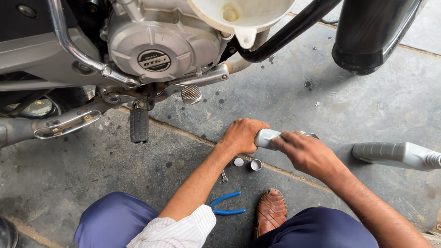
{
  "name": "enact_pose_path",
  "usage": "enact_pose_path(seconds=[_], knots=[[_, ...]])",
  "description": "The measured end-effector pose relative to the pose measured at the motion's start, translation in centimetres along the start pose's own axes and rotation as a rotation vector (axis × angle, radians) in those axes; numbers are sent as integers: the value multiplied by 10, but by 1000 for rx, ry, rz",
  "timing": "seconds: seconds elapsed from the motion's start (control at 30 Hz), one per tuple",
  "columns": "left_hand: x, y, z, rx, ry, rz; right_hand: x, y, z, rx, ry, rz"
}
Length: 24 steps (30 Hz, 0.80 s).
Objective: The person sits on the ground beside a motorcycle and uses pliers to open an engine oil bottle. They place a funnel on the engine's oil filler, pour oil from the bottle into the engine through the funnel, then set the bottle down and handle the funnel and caps.
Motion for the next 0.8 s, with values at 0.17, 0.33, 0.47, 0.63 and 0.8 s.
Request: enact_pose_path(seconds=[0.17, 0.33, 0.47, 0.63, 0.8], knots=[[-9, -6, 13, -66, 45, -20, -55, -19, 23, 336, 362, 1041], [-3, -5, 24, -71, 59, -26, -55, -17, 32, 176, 350, 789], [7, -4, 10, -28, 7, -35, -11, -6, 39, 184, -291, -30], [7, -6, -7, -51, -11, -31, -2, 20, -9, 87, -78, 74], [4, -9, 2, -77, 20, -27, -52, 2, 13, 438, 219, 922]])
Point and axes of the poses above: each hand's wrist, its own y-axis towards the middle knuckle, its own z-axis out of the palm, x = y × z, the point moved 9 cm from there along y, towards the middle knuckle, and after that the axes turned 8 degrees about y, right-handed, at the moved point
